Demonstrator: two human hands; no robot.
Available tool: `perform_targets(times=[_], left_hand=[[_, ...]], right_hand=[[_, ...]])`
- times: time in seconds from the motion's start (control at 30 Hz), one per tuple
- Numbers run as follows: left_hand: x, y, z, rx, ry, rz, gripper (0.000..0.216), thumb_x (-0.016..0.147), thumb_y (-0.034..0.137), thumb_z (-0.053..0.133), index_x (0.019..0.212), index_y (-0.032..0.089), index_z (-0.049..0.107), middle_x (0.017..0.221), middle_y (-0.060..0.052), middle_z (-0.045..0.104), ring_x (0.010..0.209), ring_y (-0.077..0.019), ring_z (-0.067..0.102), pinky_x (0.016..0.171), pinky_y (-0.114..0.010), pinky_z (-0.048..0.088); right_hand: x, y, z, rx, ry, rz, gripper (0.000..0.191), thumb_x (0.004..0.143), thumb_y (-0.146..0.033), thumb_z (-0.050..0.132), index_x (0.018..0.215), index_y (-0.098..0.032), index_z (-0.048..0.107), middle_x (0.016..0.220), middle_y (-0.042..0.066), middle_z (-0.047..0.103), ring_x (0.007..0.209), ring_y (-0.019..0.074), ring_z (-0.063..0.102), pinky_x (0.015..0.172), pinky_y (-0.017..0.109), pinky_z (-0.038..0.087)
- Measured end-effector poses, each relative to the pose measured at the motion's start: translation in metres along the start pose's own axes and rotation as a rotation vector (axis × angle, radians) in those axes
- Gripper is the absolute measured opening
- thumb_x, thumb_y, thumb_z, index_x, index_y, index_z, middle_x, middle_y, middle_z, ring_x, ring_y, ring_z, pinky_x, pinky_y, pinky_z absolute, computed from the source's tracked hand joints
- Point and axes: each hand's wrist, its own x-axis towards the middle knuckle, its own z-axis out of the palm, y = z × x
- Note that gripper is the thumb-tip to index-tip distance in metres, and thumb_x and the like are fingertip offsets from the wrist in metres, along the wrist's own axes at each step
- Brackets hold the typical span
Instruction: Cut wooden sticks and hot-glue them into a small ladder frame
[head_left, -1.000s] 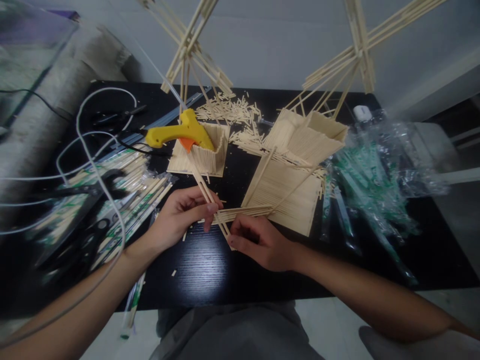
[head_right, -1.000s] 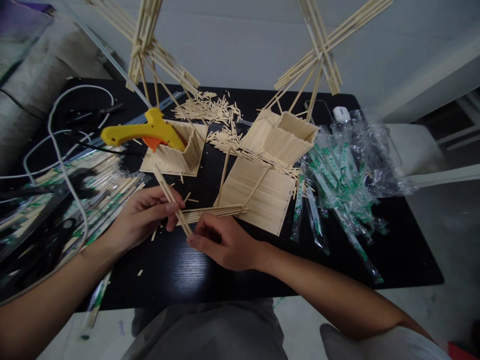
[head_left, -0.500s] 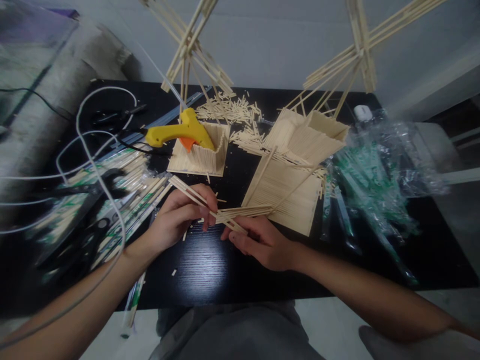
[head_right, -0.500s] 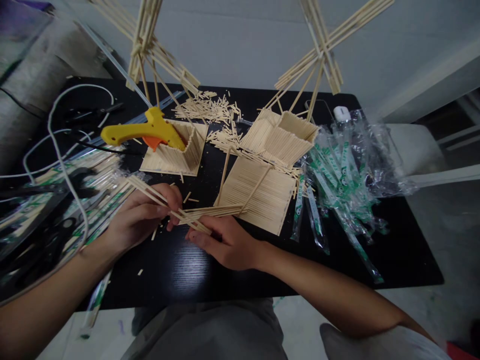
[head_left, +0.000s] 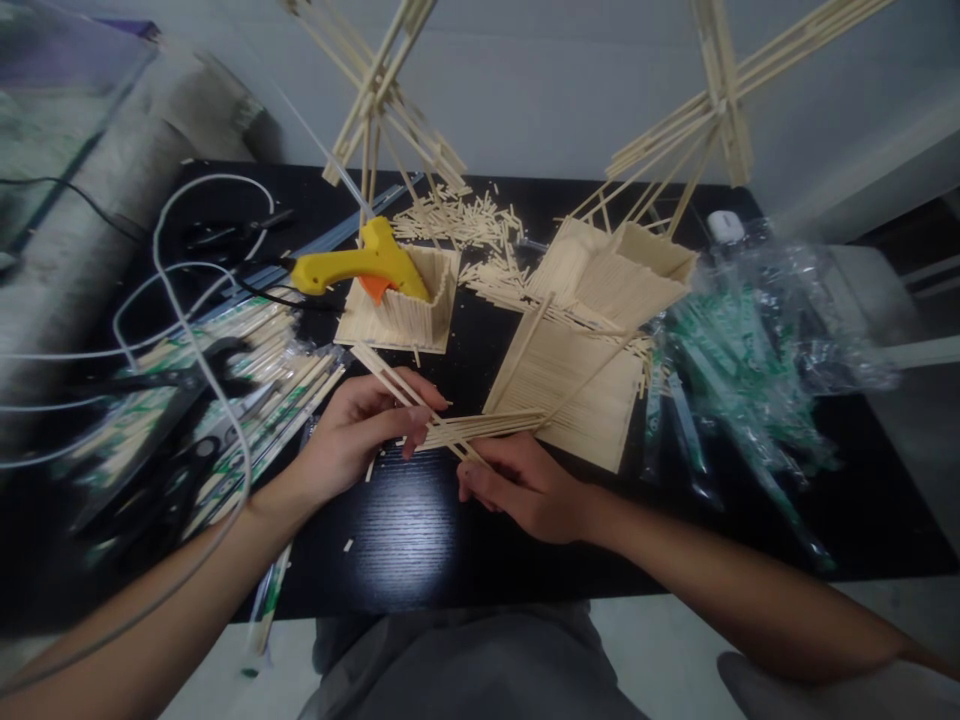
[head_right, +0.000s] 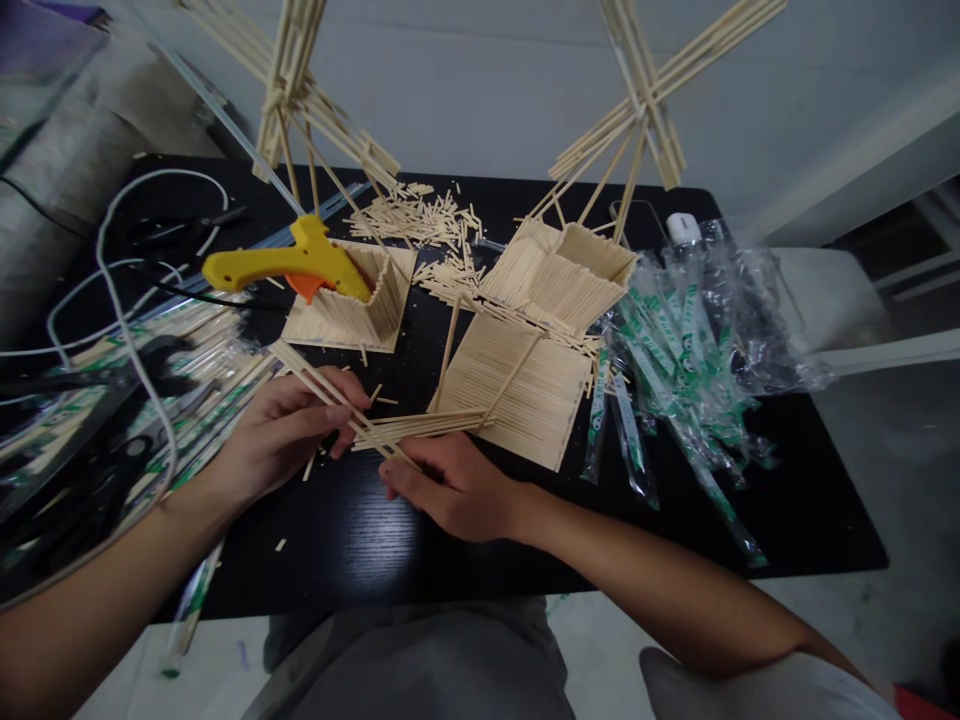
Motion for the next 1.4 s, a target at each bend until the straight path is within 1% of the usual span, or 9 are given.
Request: perform_targets(times=[0.13,0.27,0.47,0.57,0.7,0.83,1.0,1.17,1.4], left_hand=[[-0.001,0.0,0.0,0.062,0.017,0.001,0.018,0.092,0.033,0.076,0.1,0.017,0.082,0.079,-0.004,0.07,0.06,-0.0102,0.059,0.052,-0.021,0.048],[0.0,0.001,0.002,0.116,0.015,0.013,0.022,0.093,0.037,0.075,0.098,0.017,0.083,0.081,-0.005,0.071,0.059,-0.0102,0.059,0.051,-0.022,0.047],[0.001,0.005,0.006,0.234,0.02,0.013,0.033,0.094,0.046,0.073,0.091,0.014,0.083,0.066,-0.003,0.066,0.056,-0.0115,0.058,0.052,-0.022,0.047],[0.0,0.006,0.008,0.299,-0.006,0.035,0.039,0.096,0.049,0.068,0.086,0.014,0.081,0.064,-0.003,0.064,0.056,-0.0118,0.057,0.054,-0.023,0.048],[-0.001,0.006,0.01,0.356,-0.057,0.064,0.038,0.098,0.045,0.066,0.077,0.015,0.075,0.063,-0.001,0.06,0.056,-0.0112,0.055,0.053,-0.022,0.046],[-0.001,0.008,0.01,0.414,-0.075,0.051,0.039,0.098,0.042,0.066,0.069,0.016,0.07,0.059,0.0,0.057,0.056,-0.011,0.053,0.053,-0.021,0.044],[-0.001,0.008,0.01,0.433,-0.064,0.048,0.039,0.097,0.042,0.066,0.068,0.017,0.069,0.057,0.0,0.058,0.054,-0.011,0.053,0.052,-0.021,0.043],[0.0,0.008,0.01,0.442,-0.057,0.04,0.043,0.096,0.045,0.066,0.064,0.017,0.067,0.056,0.0,0.059,0.054,-0.0111,0.053,0.051,-0.021,0.043],[0.0,0.009,0.011,0.423,-0.057,0.045,0.041,0.096,0.045,0.067,0.067,0.016,0.07,0.055,0.001,0.058,0.052,-0.0104,0.052,0.051,-0.021,0.042]], right_hand=[[0.0,-0.001,0.0,0.001,-0.007,0.001,0.049,0.108,-0.052,0.052,0.08,-0.015,0.067,0.062,-0.003,0.052,0.057,0.01,0.046,0.053,0.022,0.036],[0.0,-0.001,0.001,0.02,-0.014,0.013,0.05,0.109,-0.052,0.049,0.079,-0.016,0.066,0.061,-0.004,0.052,0.055,0.0099,0.048,0.054,0.023,0.038],[0.0,-0.002,0.001,0.018,-0.006,0.019,0.049,0.11,-0.048,0.047,0.077,-0.016,0.065,0.061,-0.003,0.052,0.055,0.0102,0.049,0.055,0.023,0.039],[0.001,-0.003,0.001,0.014,0.0,0.005,0.048,0.11,-0.046,0.048,0.077,-0.016,0.064,0.062,-0.003,0.052,0.055,0.0102,0.05,0.056,0.023,0.039],[0.001,-0.004,0.001,0.004,0.003,0.006,0.047,0.11,-0.045,0.048,0.077,-0.016,0.064,0.061,-0.004,0.052,0.054,0.0095,0.049,0.057,0.023,0.039],[0.001,-0.003,0.001,-0.014,0.001,0.009,0.048,0.11,-0.046,0.048,0.077,-0.017,0.065,0.061,-0.004,0.052,0.055,0.0098,0.05,0.057,0.023,0.04],[0.002,-0.002,0.002,-0.02,0.009,-0.018,0.047,0.11,-0.044,0.048,0.076,-0.017,0.064,0.061,-0.004,0.053,0.055,0.0098,0.049,0.056,0.023,0.04],[0.001,-0.002,0.001,-0.027,0.001,-0.019,0.047,0.11,-0.045,0.048,0.077,-0.016,0.065,0.06,-0.004,0.051,0.054,0.0094,0.048,0.055,0.023,0.038],[0.0,-0.001,-0.001,-0.043,-0.019,-0.074,0.046,0.11,-0.043,0.048,0.079,-0.016,0.067,0.063,-0.003,0.054,0.057,0.0097,0.047,0.056,0.023,0.038]])
